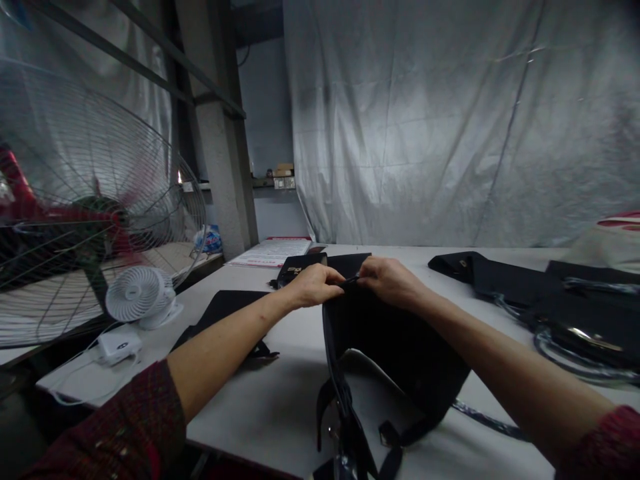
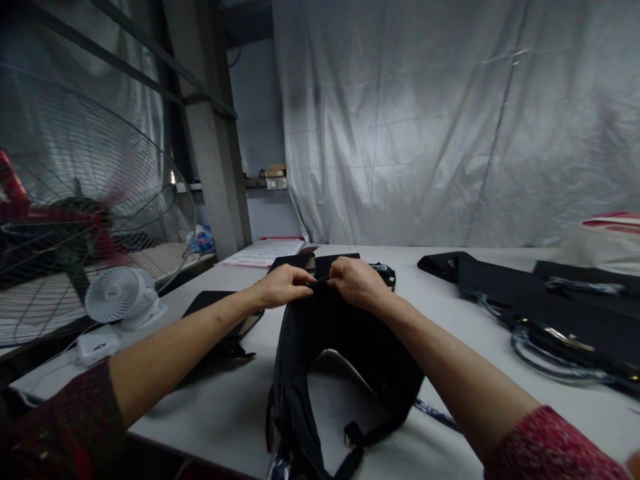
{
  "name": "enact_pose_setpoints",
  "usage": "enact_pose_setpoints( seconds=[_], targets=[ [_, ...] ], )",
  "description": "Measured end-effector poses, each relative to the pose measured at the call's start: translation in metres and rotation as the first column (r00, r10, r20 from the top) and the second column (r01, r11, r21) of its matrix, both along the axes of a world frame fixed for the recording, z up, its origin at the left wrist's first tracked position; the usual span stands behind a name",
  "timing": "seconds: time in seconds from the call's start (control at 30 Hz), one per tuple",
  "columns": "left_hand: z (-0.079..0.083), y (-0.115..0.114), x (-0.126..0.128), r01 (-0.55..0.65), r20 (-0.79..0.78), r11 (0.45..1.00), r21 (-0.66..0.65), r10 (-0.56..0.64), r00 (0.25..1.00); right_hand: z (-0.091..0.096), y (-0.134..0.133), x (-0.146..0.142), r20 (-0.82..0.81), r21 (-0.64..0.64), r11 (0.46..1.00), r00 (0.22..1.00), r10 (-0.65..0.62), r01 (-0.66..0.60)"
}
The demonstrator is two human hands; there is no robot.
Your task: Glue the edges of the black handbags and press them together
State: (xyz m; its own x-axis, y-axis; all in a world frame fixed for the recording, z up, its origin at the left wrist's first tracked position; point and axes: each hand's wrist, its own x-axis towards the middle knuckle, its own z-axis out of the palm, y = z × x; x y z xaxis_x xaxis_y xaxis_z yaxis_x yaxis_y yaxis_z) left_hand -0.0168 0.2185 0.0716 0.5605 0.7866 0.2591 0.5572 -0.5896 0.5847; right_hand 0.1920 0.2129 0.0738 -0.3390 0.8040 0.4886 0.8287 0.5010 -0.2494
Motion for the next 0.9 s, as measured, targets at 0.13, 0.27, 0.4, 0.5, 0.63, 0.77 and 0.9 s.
enact_pose_setpoints(
  seconds=[0.13, 0.27, 0.4, 0.5, 0.63, 0.77, 0.9],
  targets=[
    [0.001, 0.002, 0.0, 0.022, -0.022, 1.0, 0.021, -0.022, 1.0, 0.002, -0.003, -0.003, 0.036, 0.01, 0.998, 0.998, -0.058, 0.058],
    [0.001, 0.002, -0.001, 0.047, 0.009, 0.999, 0.001, -0.047, 0.999, 0.004, -0.007, -0.005, 0.078, 0.007, 0.995, 0.992, -0.095, 0.095],
    [0.001, 0.002, 0.002, 0.004, 0.039, 0.999, -0.042, -0.002, 0.999, 0.007, -0.013, -0.01, 0.126, 0.004, 0.99, 0.982, -0.143, 0.143],
    [0.003, 0.004, 0.01, -0.126, -0.019, 0.992, -0.008, 0.125, 0.992, 0.008, -0.015, -0.014, 0.164, 0.008, 0.982, 0.968, -0.188, 0.19],
    [0.011, 0.003, 0.021, -0.219, -0.142, 0.963, 0.154, 0.241, 0.96, 0.007, -0.013, -0.018, 0.221, 0.01, 0.984, 0.959, -0.177, 0.179],
    [0.022, 0.0, 0.022, -0.189, -0.211, 0.955, 0.23, 0.238, 0.948, 0.014, -0.011, -0.019, 0.304, -0.028, 0.994, 0.948, -0.096, 0.11],
    [0.029, 0.001, 0.024, -0.058, -0.257, 0.973, 0.223, 0.116, 0.959, 0.021, -0.015, -0.016, 0.306, -0.048, 0.991, 0.946, -0.105, 0.125]
  ],
)
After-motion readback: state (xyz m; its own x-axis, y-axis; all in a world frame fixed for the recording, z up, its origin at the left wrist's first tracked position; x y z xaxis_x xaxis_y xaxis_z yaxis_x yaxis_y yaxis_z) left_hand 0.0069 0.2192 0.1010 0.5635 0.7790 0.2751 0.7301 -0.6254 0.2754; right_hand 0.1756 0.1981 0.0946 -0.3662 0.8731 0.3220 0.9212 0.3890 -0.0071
